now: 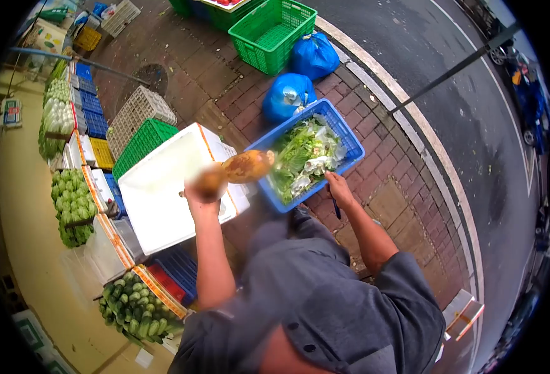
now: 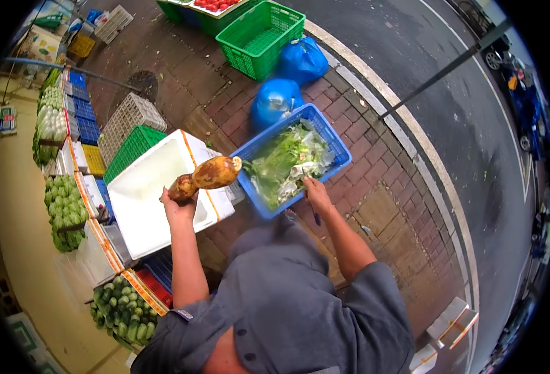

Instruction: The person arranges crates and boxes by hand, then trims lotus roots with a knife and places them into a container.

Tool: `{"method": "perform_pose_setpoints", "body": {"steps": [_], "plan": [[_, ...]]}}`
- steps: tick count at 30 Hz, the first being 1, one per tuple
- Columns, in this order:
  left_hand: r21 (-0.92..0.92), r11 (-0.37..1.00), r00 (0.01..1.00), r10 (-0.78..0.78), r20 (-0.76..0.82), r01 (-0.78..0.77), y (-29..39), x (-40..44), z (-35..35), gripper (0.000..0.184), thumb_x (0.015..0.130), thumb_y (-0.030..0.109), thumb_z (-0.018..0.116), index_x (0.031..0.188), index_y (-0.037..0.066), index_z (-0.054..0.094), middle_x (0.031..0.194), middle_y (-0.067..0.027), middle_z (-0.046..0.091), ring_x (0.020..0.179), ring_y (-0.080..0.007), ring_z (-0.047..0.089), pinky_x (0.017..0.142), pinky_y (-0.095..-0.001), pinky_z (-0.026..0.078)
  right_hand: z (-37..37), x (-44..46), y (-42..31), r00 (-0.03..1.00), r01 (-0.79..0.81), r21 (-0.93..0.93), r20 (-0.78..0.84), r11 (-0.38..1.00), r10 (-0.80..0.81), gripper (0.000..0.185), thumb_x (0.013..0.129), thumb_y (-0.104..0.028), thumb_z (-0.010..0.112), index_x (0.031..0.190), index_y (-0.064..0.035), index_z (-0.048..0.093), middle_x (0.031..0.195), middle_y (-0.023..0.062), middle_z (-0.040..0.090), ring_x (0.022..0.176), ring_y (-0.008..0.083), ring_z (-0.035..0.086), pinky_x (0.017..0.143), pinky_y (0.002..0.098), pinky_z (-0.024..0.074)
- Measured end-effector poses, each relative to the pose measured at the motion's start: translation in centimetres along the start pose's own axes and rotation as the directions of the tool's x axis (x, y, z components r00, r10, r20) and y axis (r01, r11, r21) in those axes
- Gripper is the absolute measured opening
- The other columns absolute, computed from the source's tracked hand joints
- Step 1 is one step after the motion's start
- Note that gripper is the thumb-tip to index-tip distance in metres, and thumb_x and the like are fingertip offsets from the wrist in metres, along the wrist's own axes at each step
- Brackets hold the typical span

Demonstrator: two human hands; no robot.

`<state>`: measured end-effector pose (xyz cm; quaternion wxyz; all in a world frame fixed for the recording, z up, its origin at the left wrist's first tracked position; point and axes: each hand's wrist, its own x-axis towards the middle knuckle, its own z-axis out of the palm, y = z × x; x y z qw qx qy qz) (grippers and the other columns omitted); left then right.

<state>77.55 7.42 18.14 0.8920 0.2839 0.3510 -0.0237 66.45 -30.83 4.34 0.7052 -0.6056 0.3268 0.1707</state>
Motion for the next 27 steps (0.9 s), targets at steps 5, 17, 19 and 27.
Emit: {"method": "perform_pose_setpoints", "body": {"steps": [5, 17, 19, 27], "plan": [[-0.166, 0.981, 0.995, 0.093, -0.027, -0.096, 1.5, 3.6, -7.0, 0.061, 0.100, 0.048, 0.045, 0.141, 0.004, 0.036, 0.139, -0.0202, 0.047, 0.126, -0.0411, 0.050, 0.103, -0.0612, 0.044, -0.4, -0.9, -0.4, 1.000, 0.007, -0.153, 0.008, 0.988, -0.006, 0.040, 0.099, -0.045, 0.055, 0.094, -0.0057, 0.060, 0.064, 0.0013, 0.048, 0.048, 0.0107, 0.046, 0.047, 0.0271, 0.0475], [-0.234, 0.648, 0.630, 0.484, -0.608, -0.724, 0.5, -10.6, -16.2, 0.030, 0.096, 0.029, 0.065, 0.117, 0.011, 0.054, 0.109, -0.0070, 0.060, 0.098, -0.0217, 0.063, 0.078, -0.0392, 0.056, 5.4, 5.1, -3.8, 0.877, 0.310, -0.605, 0.479, 0.733, 0.024, 0.042, 0.096, -0.041, 0.063, 0.118, -0.0058, 0.061, 0.070, -0.0016, 0.052, 0.054, 0.0078, 0.047, 0.049, 0.0252, 0.0456], [-0.237, 0.618, 0.567, 0.414, -0.712, -0.750, -3.0, -13.4, -17.2, 0.029, 0.095, 0.024, 0.065, 0.116, 0.010, 0.051, 0.101, -0.0066, 0.060, 0.085, -0.0210, 0.064, 0.067, -0.0364, 0.057, 10.8, 1.5, -7.3, 0.745, 0.496, -0.541, 0.667, 0.679, -0.012, 0.044, 0.095, -0.038, 0.065, 0.125, -0.0057, 0.060, 0.074, -0.0025, 0.052, 0.058, 0.0069, 0.046, 0.053, 0.0235, 0.0447], [-0.207, 0.540, 0.434, 0.335, -0.836, -0.816, -11.9, -19.0, -20.0, 0.026, 0.093, 0.017, 0.068, 0.107, 0.008, 0.048, 0.089, -0.0042, 0.057, 0.073, -0.0139, 0.059, 0.055, -0.0301, 0.049, 19.7, -7.0, -3.4, 0.298, 0.897, -0.286, 0.954, 0.338, 0.016, 0.023, 0.091, -0.016, 0.066, 0.105, 0.0022, 0.065, 0.076, 0.0042, 0.060, 0.069, 0.0106, 0.052, 0.061, 0.0280, 0.0430]]}}
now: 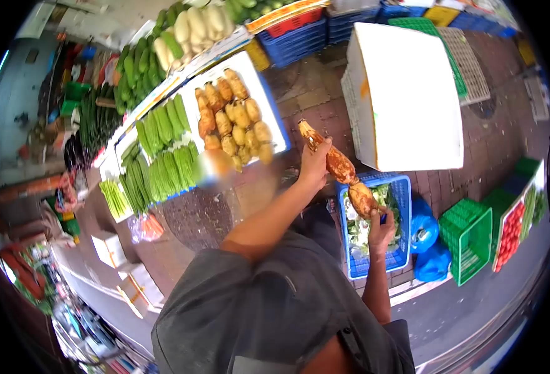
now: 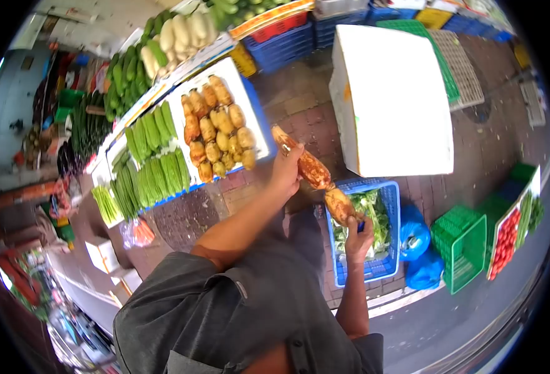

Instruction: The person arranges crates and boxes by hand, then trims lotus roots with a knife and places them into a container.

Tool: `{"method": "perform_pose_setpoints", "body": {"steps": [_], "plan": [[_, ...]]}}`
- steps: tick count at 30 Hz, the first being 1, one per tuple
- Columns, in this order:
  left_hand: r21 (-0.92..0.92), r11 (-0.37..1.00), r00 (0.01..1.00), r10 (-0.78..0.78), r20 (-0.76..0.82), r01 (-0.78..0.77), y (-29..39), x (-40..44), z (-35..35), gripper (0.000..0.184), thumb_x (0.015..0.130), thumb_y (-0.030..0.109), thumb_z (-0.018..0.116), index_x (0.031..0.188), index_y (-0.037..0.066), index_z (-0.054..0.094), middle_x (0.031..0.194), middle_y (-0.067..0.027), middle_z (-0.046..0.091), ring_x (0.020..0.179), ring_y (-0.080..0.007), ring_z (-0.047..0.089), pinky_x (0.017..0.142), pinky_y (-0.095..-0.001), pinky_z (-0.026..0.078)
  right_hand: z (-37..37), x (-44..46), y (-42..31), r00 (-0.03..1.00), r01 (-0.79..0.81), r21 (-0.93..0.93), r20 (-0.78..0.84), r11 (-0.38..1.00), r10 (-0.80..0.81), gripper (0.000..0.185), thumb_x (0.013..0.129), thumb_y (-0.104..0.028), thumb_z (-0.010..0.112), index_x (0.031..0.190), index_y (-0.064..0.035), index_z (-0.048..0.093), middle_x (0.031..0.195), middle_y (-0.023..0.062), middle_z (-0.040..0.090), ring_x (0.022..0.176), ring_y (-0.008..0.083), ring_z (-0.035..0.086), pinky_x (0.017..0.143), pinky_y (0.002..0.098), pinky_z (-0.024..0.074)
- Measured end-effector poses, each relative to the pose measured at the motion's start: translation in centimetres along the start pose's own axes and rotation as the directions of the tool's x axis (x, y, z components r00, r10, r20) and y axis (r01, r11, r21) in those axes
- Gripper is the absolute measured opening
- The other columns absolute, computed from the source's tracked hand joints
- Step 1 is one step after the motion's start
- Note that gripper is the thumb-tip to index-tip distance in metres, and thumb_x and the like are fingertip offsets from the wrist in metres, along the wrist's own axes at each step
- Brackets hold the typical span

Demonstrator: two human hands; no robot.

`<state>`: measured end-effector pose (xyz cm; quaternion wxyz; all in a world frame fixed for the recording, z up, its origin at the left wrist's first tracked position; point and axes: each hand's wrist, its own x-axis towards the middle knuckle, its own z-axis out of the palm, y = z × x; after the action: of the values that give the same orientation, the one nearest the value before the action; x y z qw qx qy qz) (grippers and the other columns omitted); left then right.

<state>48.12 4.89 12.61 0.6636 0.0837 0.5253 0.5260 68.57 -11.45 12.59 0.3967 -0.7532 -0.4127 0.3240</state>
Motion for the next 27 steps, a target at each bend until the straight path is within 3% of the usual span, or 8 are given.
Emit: {"method": "perform_pose_setpoints", "body": {"steps": [4, 14, 15, 16, 18, 19, 24, 27], "plan": [[-0.016, 1.000, 0.996, -0.002, -0.087, 0.001, 2.2, 2.2, -6.1, 0.028, 0.093, 0.017, 0.068, 0.110, 0.006, 0.049, 0.090, -0.0050, 0.058, 0.076, -0.0155, 0.061, 0.062, -0.0325, 0.053, 4.0, -0.7, 2.9, 0.938, -0.329, 0.119, 0.154, 0.937, 0.310, 0.021, 0.091, -0.016, 0.066, 0.097, 0.0046, 0.063, 0.073, 0.0076, 0.061, 0.065, 0.0182, 0.055, 0.061, 0.0357, 0.0463], [0.295, 0.947, 0.940, 0.210, -0.268, -0.128, 13.1, 17.2, -23.9, 0.026, 0.089, 0.016, 0.070, 0.105, 0.000, 0.057, 0.086, -0.0096, 0.065, 0.066, -0.0181, 0.064, 0.055, -0.0320, 0.053, 4.5, -5.3, 16.7, 0.934, -0.119, -0.505, 0.236, 0.855, 0.270, 0.027, 0.085, -0.023, 0.064, 0.095, 0.0022, 0.066, 0.075, 0.0136, 0.062, 0.067, 0.0262, 0.059, 0.060, 0.0401, 0.0489], [0.423, 0.901, 0.950, 0.206, -0.233, -0.092, 17.0, 16.2, -23.0, 0.028, 0.088, 0.014, 0.069, 0.106, -0.003, 0.057, 0.083, -0.0101, 0.065, 0.063, -0.0180, 0.064, 0.052, -0.0308, 0.052, 5.1, -6.2, 16.5, 0.899, -0.301, -0.406, 0.181, 0.863, 0.399, 0.025, 0.084, -0.021, 0.066, 0.096, 0.0009, 0.066, 0.072, 0.0079, 0.060, 0.061, 0.0187, 0.058, 0.051, 0.0357, 0.0492], [0.497, 0.868, 0.957, 0.156, -0.244, -0.014, 17.3, 18.9, -25.6, 0.038, 0.088, 0.021, 0.068, 0.113, -0.005, 0.056, 0.090, -0.0155, 0.067, 0.068, -0.0231, 0.068, 0.057, -0.0328, 0.054, 4.7, -6.9, 15.6, 0.910, -0.059, -0.493, 0.331, 0.868, 0.249, 0.030, 0.085, -0.024, 0.064, 0.096, 0.0041, 0.067, 0.076, 0.0183, 0.063, 0.070, 0.0295, 0.062, 0.066, 0.0435, 0.0504], [0.806, 0.578, 0.905, 0.264, -0.335, 0.130, 16.6, 24.8, -30.8, 0.055, 0.088, 0.033, 0.068, 0.123, -0.006, 0.050, 0.101, -0.0233, 0.067, 0.079, -0.0298, 0.070, 0.069, -0.0383, 0.056, 6.3, -7.4, 12.2, 0.767, -0.531, -0.388, 0.156, 0.753, 0.622, 0.029, 0.084, -0.023, 0.066, 0.097, 0.0030, 0.067, 0.074, 0.0125, 0.063, 0.059, 0.0207, 0.060, 0.051, 0.0367, 0.0514], [0.759, 0.584, 0.914, 0.067, -0.400, 0.289, 19.1, 24.8, -29.6, 0.071, 0.087, 0.042, 0.067, 0.131, -0.007, 0.043, 0.112, -0.0290, 0.064, 0.095, -0.0362, 0.068, 0.084, -0.0436, 0.054, 6.8, -7.8, 10.9, 0.722, -0.597, -0.351, 0.158, 0.721, 0.674, 0.029, 0.084, -0.023, 0.066, 0.097, 0.0026, 0.067, 0.074, 0.0107, 0.063, 0.056, 0.0180, 0.059, 0.046, 0.0339, 0.0511], [0.908, 0.062, 0.865, 0.284, -0.415, 0.415, 17.9, 30.1, -33.2, 0.087, 0.086, 0.053, 0.068, 0.140, -0.006, 0.033, 0.135, -0.0325, 0.047, 0.118, -0.0448, 0.056, 0.097, -0.0509, 0.047, 9.3, -8.5, 8.9, 0.664, -0.657, -0.323, 0.181, 0.681, 0.726, 0.023, 0.086, -0.020, 0.065, 0.095, 0.0015, 0.066, 0.074, 0.0083, 0.060, 0.048, 0.0130, 0.052, 0.044, 0.0297, 0.0517], [0.915, 0.102, 0.903, 0.149, -0.402, 0.391, 17.7, 31.1, -34.9, 0.093, 0.085, 0.052, 0.069, 0.150, 0.001, 0.025, 0.148, -0.0275, 0.037, 0.127, -0.0455, 0.050, 0.103, -0.0504, 0.045, 10.8, -7.2, 7.3, 0.647, -0.663, -0.347, 0.182, 0.663, 0.741, 0.026, 0.086, -0.020, 0.065, 0.101, 0.0011, 0.065, 0.077, 0.0095, 0.061, 0.052, 0.0136, 0.054, 0.045, 0.0301, 0.0517]]}}
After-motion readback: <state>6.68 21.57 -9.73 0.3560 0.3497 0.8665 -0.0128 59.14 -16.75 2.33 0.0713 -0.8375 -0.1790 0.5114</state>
